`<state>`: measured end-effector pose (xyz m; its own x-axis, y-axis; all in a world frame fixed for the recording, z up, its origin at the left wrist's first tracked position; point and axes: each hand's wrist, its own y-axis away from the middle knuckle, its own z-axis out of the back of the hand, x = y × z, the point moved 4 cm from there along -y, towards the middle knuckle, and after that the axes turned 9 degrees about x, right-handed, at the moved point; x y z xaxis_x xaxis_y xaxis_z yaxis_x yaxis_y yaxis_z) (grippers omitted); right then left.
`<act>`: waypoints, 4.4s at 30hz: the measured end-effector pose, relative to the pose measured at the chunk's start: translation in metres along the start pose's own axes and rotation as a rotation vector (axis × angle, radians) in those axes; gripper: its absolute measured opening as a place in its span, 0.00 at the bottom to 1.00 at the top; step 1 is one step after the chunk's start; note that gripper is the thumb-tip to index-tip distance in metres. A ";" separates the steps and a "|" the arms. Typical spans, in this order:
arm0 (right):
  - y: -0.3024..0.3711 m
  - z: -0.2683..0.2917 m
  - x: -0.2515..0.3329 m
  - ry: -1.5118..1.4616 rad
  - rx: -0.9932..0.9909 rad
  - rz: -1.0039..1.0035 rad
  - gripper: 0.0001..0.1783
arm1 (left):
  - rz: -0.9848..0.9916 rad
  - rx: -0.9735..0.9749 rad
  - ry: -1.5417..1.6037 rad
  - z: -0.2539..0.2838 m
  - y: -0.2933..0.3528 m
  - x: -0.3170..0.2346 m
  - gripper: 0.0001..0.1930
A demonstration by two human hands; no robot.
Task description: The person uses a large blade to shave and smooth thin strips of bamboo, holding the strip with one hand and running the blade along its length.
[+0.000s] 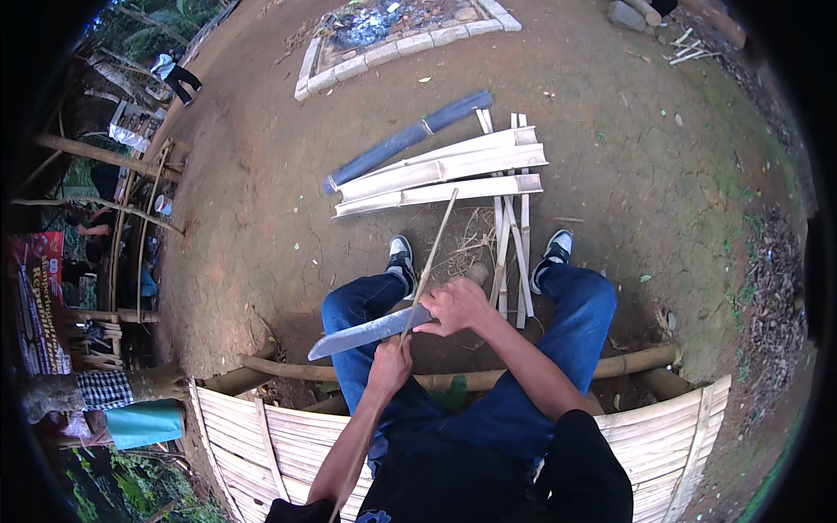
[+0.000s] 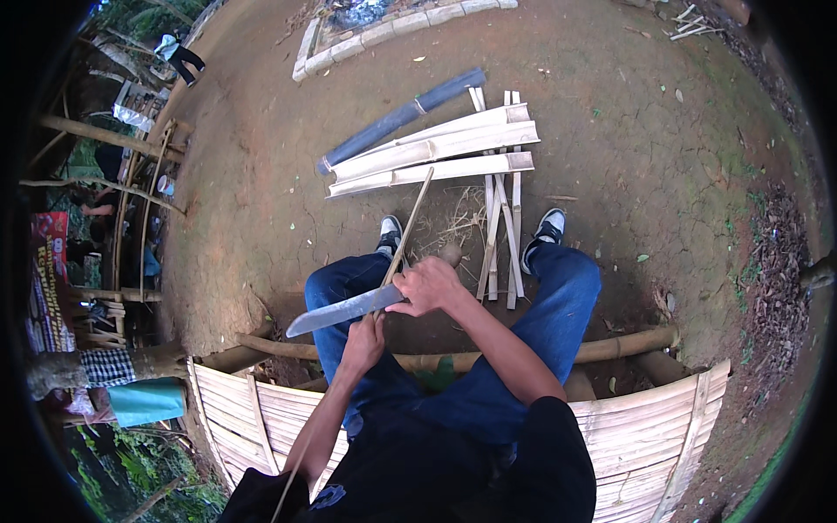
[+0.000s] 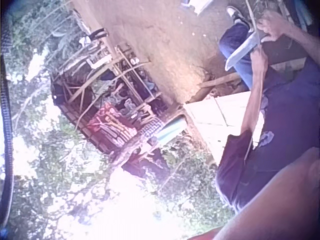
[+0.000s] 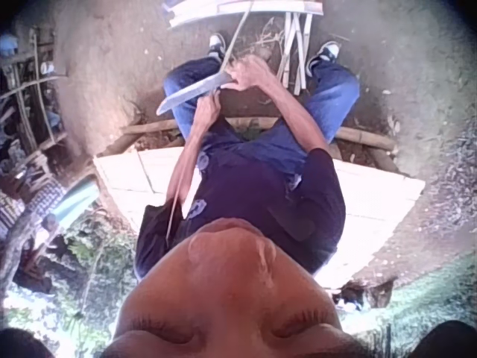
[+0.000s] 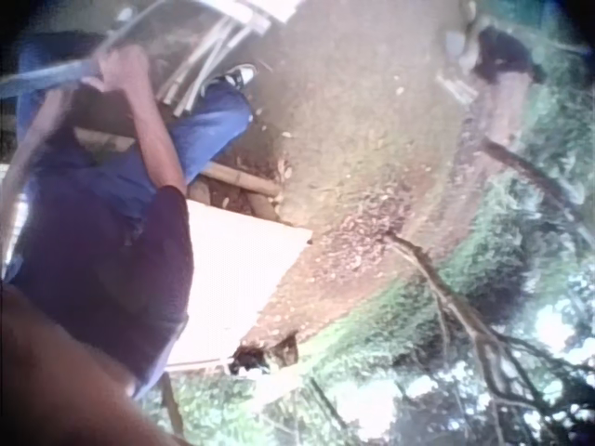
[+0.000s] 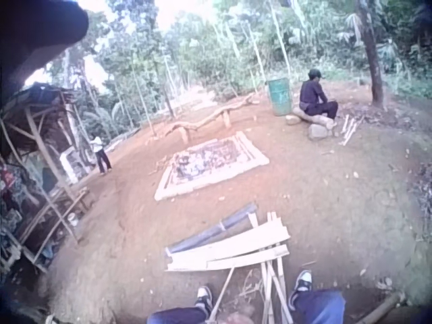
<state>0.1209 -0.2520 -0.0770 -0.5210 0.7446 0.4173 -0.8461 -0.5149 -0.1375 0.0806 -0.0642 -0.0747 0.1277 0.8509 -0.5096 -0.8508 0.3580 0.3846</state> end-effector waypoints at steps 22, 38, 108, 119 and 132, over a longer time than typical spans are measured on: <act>0.008 -0.005 -0.020 0.063 -0.002 0.049 0.38 | -0.031 -0.041 0.015 -0.012 0.013 0.023 0.12; 0.072 -0.003 -0.131 -0.410 -0.242 -1.181 0.37 | 0.022 -0.069 0.060 0.008 0.028 0.018 0.11; 0.050 -0.024 -0.123 -1.229 -0.747 -0.811 0.33 | 0.012 -0.340 0.218 0.082 0.076 -0.003 0.14; 0.040 0.063 0.058 -0.308 -0.253 -0.366 0.28 | -0.054 -0.504 0.096 0.076 0.084 -0.021 0.14; 0.091 0.127 0.054 0.124 -0.328 -0.814 0.32 | -0.176 -0.662 0.221 0.086 0.142 -0.015 0.10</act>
<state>0.0300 -0.3123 0.0469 0.2646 0.8772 0.4007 -0.9393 0.3285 -0.0990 0.0015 0.0065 0.0538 0.2447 0.6792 -0.6920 -0.9666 0.1145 -0.2294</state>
